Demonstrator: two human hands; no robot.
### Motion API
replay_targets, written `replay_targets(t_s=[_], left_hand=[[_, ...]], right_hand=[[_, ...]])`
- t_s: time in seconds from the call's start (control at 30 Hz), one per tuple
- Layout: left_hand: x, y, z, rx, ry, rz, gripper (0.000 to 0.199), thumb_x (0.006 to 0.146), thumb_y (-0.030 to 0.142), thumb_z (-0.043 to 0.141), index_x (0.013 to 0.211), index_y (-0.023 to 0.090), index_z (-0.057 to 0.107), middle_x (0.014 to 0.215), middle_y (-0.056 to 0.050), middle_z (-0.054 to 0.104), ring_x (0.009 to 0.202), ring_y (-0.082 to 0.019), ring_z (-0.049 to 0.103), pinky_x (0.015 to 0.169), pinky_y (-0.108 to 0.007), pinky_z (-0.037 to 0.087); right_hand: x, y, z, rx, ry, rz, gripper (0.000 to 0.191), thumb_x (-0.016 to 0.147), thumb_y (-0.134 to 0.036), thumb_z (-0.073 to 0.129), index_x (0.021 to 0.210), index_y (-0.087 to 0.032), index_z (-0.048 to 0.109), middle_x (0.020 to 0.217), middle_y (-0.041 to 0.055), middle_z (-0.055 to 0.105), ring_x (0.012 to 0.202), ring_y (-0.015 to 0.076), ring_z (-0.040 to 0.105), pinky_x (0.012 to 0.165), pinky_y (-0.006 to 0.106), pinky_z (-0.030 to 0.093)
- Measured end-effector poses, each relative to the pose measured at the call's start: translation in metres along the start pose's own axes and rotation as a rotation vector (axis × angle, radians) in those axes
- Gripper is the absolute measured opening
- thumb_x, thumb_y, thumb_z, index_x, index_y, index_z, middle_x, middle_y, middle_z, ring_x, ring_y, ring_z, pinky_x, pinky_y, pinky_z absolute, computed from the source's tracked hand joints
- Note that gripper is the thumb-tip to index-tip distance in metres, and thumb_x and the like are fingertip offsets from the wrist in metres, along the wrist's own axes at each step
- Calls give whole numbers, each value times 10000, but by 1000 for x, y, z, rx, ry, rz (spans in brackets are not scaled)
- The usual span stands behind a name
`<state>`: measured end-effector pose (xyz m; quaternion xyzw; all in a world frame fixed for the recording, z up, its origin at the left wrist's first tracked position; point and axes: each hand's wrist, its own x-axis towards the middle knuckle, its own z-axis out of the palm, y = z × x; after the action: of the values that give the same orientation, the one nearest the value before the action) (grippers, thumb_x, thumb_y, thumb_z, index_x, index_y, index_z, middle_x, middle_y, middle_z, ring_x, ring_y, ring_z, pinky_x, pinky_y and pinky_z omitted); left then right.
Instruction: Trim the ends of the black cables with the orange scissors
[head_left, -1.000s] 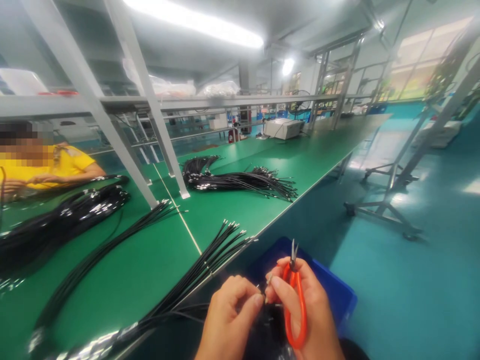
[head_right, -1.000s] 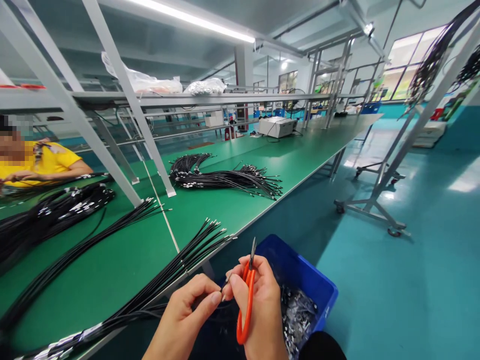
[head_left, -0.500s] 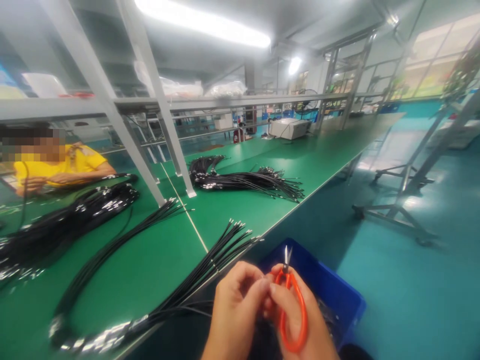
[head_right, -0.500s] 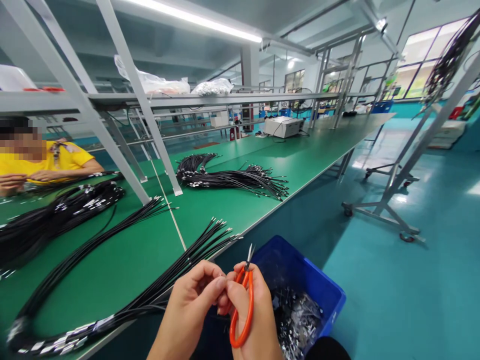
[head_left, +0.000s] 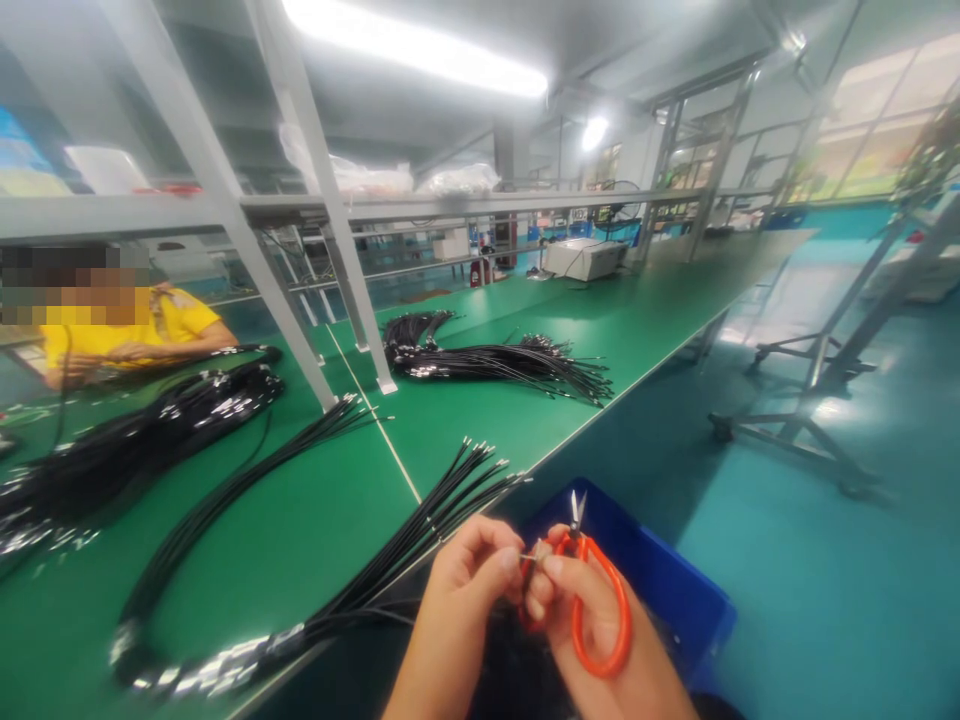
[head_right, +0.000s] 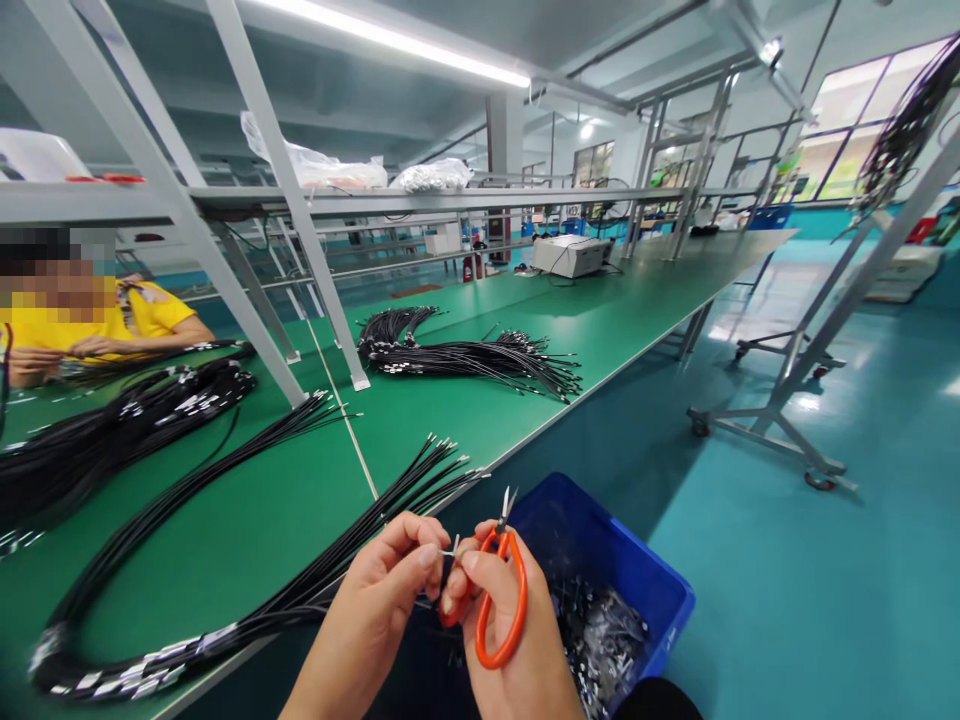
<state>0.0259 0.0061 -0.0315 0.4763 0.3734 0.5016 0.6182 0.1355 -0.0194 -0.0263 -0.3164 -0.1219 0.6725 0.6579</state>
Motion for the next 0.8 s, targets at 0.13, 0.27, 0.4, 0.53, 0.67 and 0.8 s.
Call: replay_targets(t_s=[0.13,0.27,0.4,0.53,0.67,0.8], left_hand=[[-4,4,-7,632,194,394,153,813,164,529,900,230,638,881,-33,621,748,-161,605,679,-264,493],[-6,4,-12,1011,188,592,195,812,170,546,855,260,714,1017,-67,635,752,-183,629,651,-267,495],[-6,3,-19,981,230,561,195,848,184,505,808,237,688,978,-70,654,811,-200,641,690,-278,497],[-9,5,-15,630,-4,263,132,854,222,519,912,223,638,814,-24,685,743,-180,652,668,-253,512],[-9,3,-9,395,-70,123,137,840,249,558,730,188,612,672,4,653,639,-147,601,630,-224,478],[-7,-1,-11,312,-54,88,156,803,293,612,707,171,621,670,3,628,642,-139,552,617,-217,439]], right_hand=[[1,1,0,36,6,19,146,624,-185,750,734,-185,653,638,-8,625,555,125,536,539,234,459],[2,3,3,76,-26,23,141,622,-176,757,713,-188,650,601,-16,622,552,121,537,535,223,452],[2,2,7,39,39,-16,182,572,-181,767,714,-178,654,619,-8,636,543,120,541,530,229,461],[-1,0,11,3,26,-42,160,581,-194,743,695,-185,631,580,-18,599,538,126,517,519,235,446],[0,1,11,-41,-34,-91,148,638,-233,722,712,-193,600,525,-38,554,509,120,481,512,235,424],[3,4,10,-138,59,-159,234,683,-267,749,835,-200,585,618,-41,607,522,89,477,536,205,415]])
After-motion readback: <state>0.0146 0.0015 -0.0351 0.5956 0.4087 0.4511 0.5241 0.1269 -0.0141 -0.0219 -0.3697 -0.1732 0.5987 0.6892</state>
